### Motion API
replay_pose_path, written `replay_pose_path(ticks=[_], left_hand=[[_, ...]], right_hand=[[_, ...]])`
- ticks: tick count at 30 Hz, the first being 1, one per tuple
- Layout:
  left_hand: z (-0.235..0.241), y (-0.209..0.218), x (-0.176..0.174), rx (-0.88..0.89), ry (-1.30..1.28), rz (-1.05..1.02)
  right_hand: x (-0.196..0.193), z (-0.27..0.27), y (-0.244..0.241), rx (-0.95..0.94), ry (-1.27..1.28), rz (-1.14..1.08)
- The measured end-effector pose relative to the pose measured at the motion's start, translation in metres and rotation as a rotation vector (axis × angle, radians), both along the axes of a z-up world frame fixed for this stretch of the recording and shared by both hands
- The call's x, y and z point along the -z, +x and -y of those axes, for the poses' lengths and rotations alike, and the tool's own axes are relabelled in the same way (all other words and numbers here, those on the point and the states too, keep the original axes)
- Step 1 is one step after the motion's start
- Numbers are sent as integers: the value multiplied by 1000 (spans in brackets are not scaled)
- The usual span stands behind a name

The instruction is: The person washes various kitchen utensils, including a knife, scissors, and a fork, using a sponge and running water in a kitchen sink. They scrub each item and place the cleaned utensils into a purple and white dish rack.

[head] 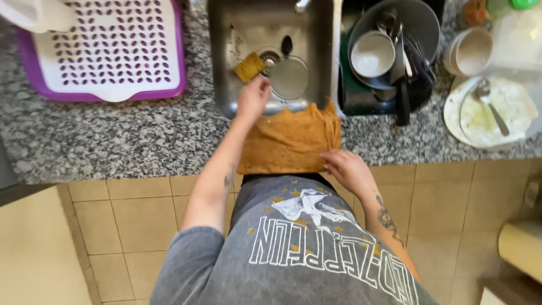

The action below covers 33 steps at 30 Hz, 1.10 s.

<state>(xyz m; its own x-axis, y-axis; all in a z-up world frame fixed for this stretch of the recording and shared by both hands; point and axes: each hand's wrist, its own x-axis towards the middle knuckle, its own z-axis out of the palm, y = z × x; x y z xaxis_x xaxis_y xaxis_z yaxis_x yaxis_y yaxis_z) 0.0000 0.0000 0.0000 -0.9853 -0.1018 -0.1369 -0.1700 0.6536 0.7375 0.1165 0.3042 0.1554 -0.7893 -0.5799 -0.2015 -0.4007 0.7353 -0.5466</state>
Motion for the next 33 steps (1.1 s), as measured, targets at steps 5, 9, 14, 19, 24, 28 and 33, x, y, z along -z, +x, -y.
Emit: replay_pose_path(ticks=[5,9,14,19,24,28,33], left_hand=[[1,-45,113,43,-143,468],[-14,-44,168,56,-125,683],[-3,-35,69,146,-194,531],[-3,2,-65,282,-72,80],[-24,79,-140,848,-160,-159],[-20,115,-110,857,-175,-170],[2,54,-101,491,108,-253]], right_hand=[[-1,-9,24,153,-25,-47],[-17,-16,38,265,10,-6],[-7,-25,44,309,9,1],[5,1,23,275,-93,-102],[45,31,9,21,88,-217],[49,13,16,-31,148,-208],[43,8,15,34,82,-216]])
